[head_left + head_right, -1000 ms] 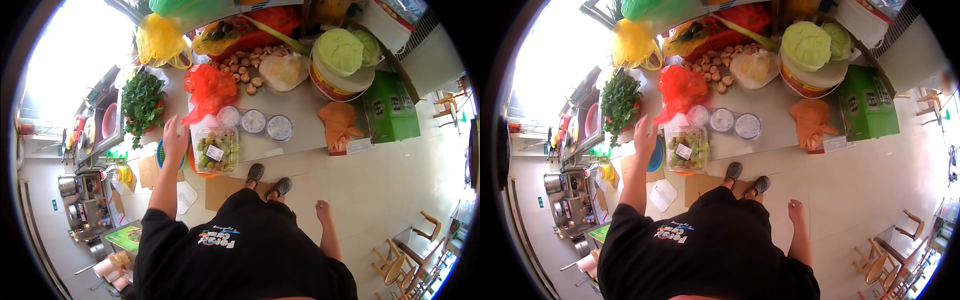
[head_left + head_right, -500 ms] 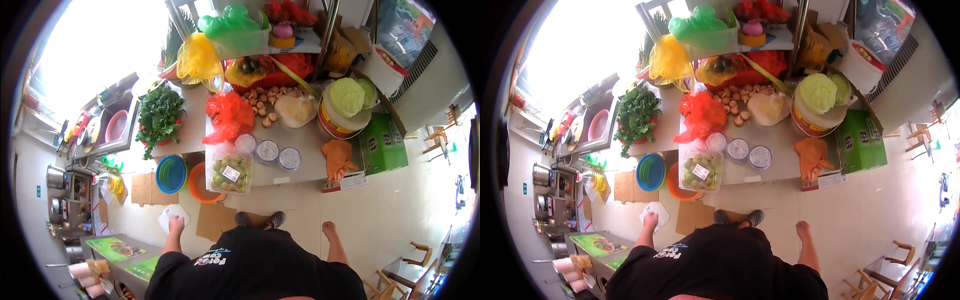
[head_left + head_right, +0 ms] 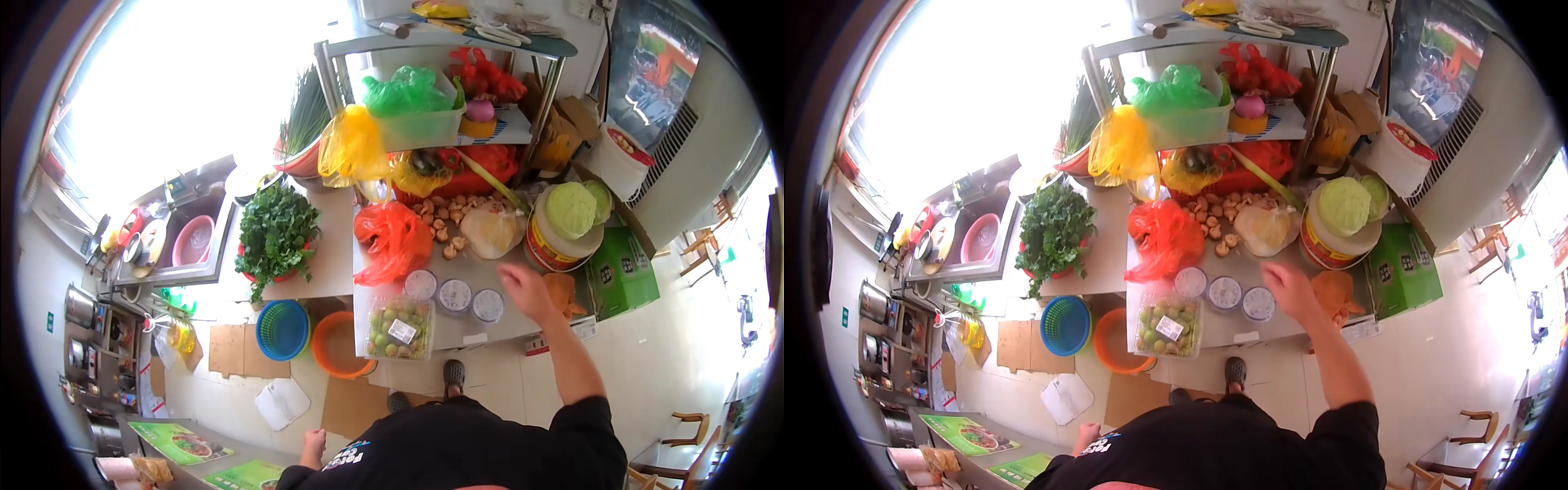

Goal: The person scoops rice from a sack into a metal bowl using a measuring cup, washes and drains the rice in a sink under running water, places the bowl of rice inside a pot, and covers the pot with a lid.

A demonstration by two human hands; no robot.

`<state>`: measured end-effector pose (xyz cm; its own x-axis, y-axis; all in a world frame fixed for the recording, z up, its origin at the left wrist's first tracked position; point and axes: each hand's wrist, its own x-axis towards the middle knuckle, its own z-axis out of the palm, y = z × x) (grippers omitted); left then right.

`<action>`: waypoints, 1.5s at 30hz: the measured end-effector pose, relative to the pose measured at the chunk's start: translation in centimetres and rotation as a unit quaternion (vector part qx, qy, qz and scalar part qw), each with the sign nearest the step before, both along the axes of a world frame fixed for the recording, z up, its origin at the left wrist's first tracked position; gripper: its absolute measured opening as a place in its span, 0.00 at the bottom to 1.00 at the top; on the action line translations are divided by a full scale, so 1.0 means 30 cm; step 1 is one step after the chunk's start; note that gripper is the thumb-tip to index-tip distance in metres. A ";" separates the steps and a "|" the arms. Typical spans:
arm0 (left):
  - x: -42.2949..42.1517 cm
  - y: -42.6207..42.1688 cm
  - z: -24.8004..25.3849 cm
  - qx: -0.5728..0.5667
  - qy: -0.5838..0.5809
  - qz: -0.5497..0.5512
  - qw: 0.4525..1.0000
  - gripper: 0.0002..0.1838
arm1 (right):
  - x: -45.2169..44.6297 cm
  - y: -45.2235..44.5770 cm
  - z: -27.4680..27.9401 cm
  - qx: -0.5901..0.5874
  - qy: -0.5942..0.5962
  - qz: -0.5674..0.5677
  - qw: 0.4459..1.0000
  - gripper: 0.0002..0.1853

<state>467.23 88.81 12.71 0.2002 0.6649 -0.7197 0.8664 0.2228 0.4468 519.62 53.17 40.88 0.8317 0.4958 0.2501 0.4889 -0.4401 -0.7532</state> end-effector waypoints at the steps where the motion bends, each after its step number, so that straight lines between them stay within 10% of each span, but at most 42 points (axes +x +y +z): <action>1: 0.040 -0.027 0.075 0.032 0.008 -0.025 0.999 0.13 | 0.076 0.069 0.070 0.004 -0.030 0.023 0.999 0.11; 12: 0.262 -0.201 0.206 0.045 -0.104 0.142 0.983 0.14 | 1.091 0.557 0.380 0.202 -0.261 -0.093 0.939 0.10; 18: 0.168 -0.481 0.173 0.160 -0.073 0.009 0.984 0.13 | 1.499 0.784 0.448 -0.015 -0.334 0.073 0.940 0.11; 23: 0.048 -0.699 0.143 0.080 -0.010 0.123 0.989 0.13 | 1.612 0.939 0.459 -0.404 -0.428 0.070 0.806 0.22; 31: 0.092 -0.833 0.145 0.062 0.021 0.187 0.980 0.13 | 1.596 1.025 0.425 -0.417 -0.393 0.039 0.819 0.18; 39: 0.140 -0.792 0.125 0.121 -0.010 0.169 0.978 0.13 | 1.525 1.032 0.445 0.007 -0.214 0.180 0.960 0.10; 45: 0.210 -0.779 0.146 0.107 -0.011 0.171 0.979 0.15 | 1.517 1.028 0.490 0.033 -0.270 0.284 0.919 0.10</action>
<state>473.52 65.43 17.08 -0.0458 0.8304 -0.5552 0.7471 0.3974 0.5328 565.13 84.02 55.58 0.1883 0.7805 0.5961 0.9366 0.0400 -0.3482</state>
